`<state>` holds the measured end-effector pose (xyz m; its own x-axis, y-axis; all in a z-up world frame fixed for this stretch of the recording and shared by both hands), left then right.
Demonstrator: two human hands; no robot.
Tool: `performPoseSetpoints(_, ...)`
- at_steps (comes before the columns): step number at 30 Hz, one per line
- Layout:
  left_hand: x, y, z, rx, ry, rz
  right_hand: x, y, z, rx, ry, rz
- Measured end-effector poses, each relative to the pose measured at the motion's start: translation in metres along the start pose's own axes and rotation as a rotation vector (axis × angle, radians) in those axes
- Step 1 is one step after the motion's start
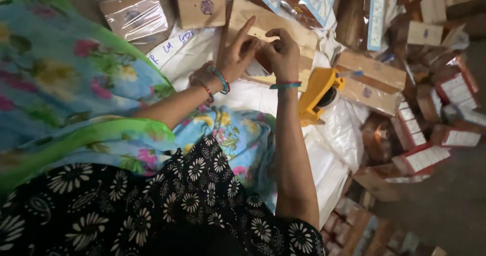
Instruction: The person places small electrical items into clear plastic bags and seals them using a yellow handheld heat sealer. They handle the items one at a time, seal the bags, and set the packaged items aside on a wooden board.
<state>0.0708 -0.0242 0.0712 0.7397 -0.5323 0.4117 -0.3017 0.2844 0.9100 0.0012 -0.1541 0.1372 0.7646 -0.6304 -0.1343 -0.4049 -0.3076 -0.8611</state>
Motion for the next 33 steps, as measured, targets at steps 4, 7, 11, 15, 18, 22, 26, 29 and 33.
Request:
performPoseSetpoints(4, 0.001, -0.004, 0.002, -0.031, -0.127, -0.044, 0.026, 0.009, 0.002, -0.491, 0.041, -0.074)
performPoseSetpoints(7, 0.003, 0.003, 0.01, 0.009, -0.216, 0.063, 0.037, 0.027, -0.01, -0.676, 0.016, -0.133)
performPoseSetpoints(11, 0.003, 0.007, 0.013, 0.08, -0.23, 0.143, 0.035, 0.06, -0.039, -0.746, -0.06, -0.06)
performPoseSetpoints(15, -0.008, -0.011, 0.022, 0.089, -0.217, 0.037, 0.005, 0.109, -0.049, -0.3, -0.123, 0.246)
performPoseSetpoints(18, -0.011, -0.013, 0.025, 0.042, -0.157, 0.099, -0.022, 0.124, -0.033, 0.201, -0.006, 0.232)
performPoseSetpoints(22, -0.011, -0.017, 0.022, 0.256, -0.298, 0.185, -0.052, 0.139, -0.012, 0.636, 0.182, 0.13)
performPoseSetpoints(26, -0.006, -0.014, 0.027, 0.624, -0.299, 0.092, -0.074, 0.161, 0.0, 1.209, 0.163, 0.129)
performPoseSetpoints(29, 0.0, 0.0, 0.046, 0.819, -0.288, 0.064, -0.081, 0.168, -0.001, 1.178, 0.158, 0.157)
performPoseSetpoints(33, 0.008, -0.016, 0.05, 0.856, -0.319, -0.028, -0.084, 0.163, 0.01, 0.926, 0.107, 0.265)
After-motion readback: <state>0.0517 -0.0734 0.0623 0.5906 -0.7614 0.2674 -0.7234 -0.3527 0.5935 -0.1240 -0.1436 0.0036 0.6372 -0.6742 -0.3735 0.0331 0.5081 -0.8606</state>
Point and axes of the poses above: each hand's wrist, its own x-axis towards the middle knuckle, its own z-axis out of the palm, y = z × x, the point moved 9 cm from there along x, towards the middle knuckle, and after that the axes turned 5 degrees about z, right-handed, at the moved point
